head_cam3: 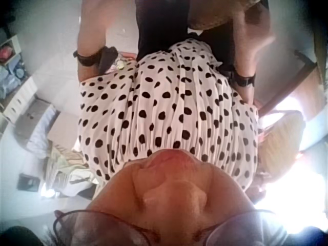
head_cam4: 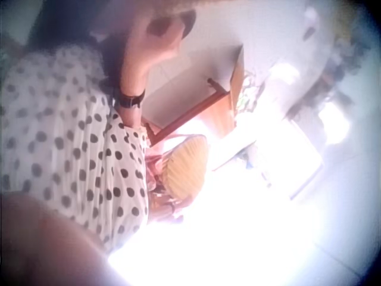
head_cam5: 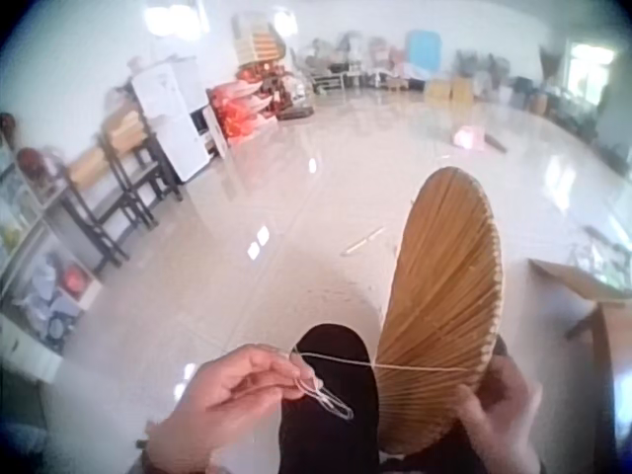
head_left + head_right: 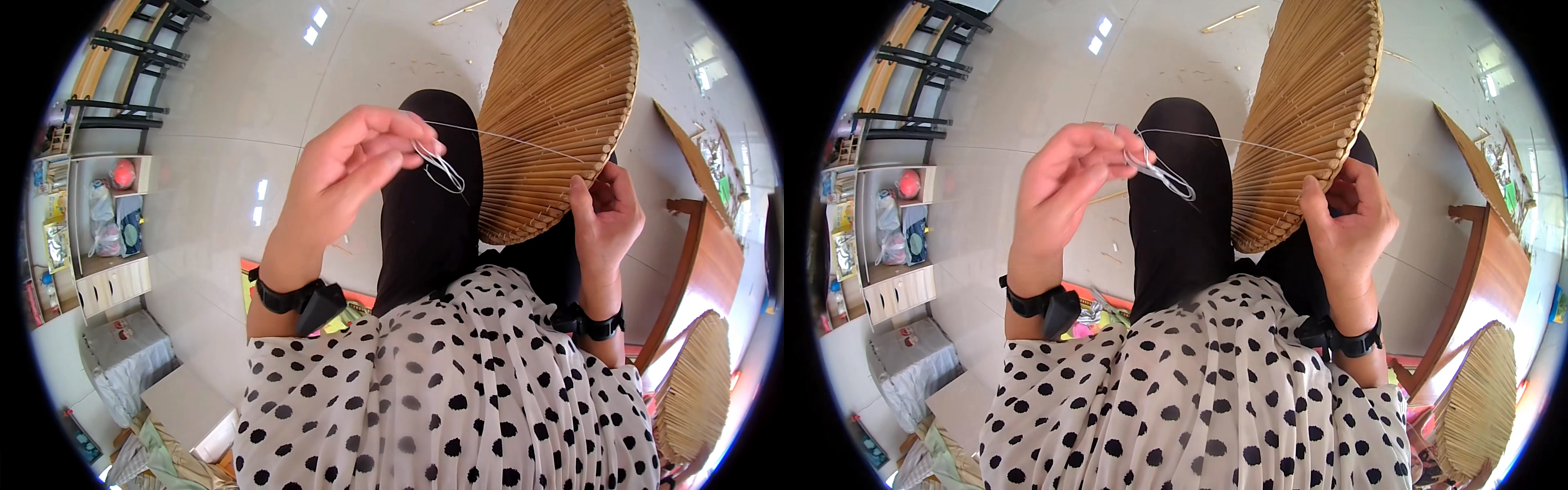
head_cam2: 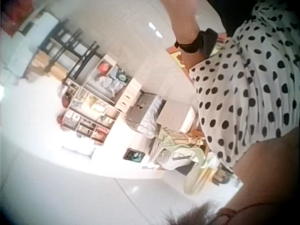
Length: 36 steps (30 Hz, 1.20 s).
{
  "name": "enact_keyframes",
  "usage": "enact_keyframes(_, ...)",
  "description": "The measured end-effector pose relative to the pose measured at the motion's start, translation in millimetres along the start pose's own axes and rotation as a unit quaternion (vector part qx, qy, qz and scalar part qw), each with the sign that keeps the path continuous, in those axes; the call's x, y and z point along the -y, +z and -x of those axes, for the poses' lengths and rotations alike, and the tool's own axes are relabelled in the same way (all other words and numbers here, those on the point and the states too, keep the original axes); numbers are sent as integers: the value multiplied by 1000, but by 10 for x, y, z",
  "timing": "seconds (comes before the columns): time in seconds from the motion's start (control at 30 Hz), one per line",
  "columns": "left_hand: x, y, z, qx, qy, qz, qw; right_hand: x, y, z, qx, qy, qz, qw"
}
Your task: The person sews the edge of a large circular woven hat using a needle and thread, pulling the thread through the weave and along the rim.
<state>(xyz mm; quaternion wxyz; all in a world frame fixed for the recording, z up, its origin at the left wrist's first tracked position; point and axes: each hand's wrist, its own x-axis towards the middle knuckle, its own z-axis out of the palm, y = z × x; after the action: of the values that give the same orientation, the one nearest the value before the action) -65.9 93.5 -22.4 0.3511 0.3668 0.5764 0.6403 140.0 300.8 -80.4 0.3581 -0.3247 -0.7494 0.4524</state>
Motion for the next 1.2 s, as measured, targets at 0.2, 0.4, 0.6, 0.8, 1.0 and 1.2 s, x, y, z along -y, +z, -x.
enact_keyframes(0.2, 597, -278, 67, -87, -45, -316, 944, 6, -16, -7, 3, -4, 2, 1000)
enact_keyframes(0.4, 628, -291, 128, -92, -47, -304, 947, -24, -15, -12, 1, -15, 30, 999)
enact_keyframes(0.6, 573, -198, 50, -212, 152, -616, 743, -4, -8, -13, 1, -11, 28, 1000)
enact_keyframes(0.8, 697, 21, -94, -44, 255, -610, 749, -13, -13, -24, 1, -10, 17, 1000)
enact_keyframes(1.0, 635, 50, -100, 39, 225, -665, 711, -21, -12, -18, -1, -19, 26, 999)
enact_keyframes(1.2, 380, -1, -21, 94, 146, -724, 667, -51, -9, -28, -8, -13, 13, 1000)
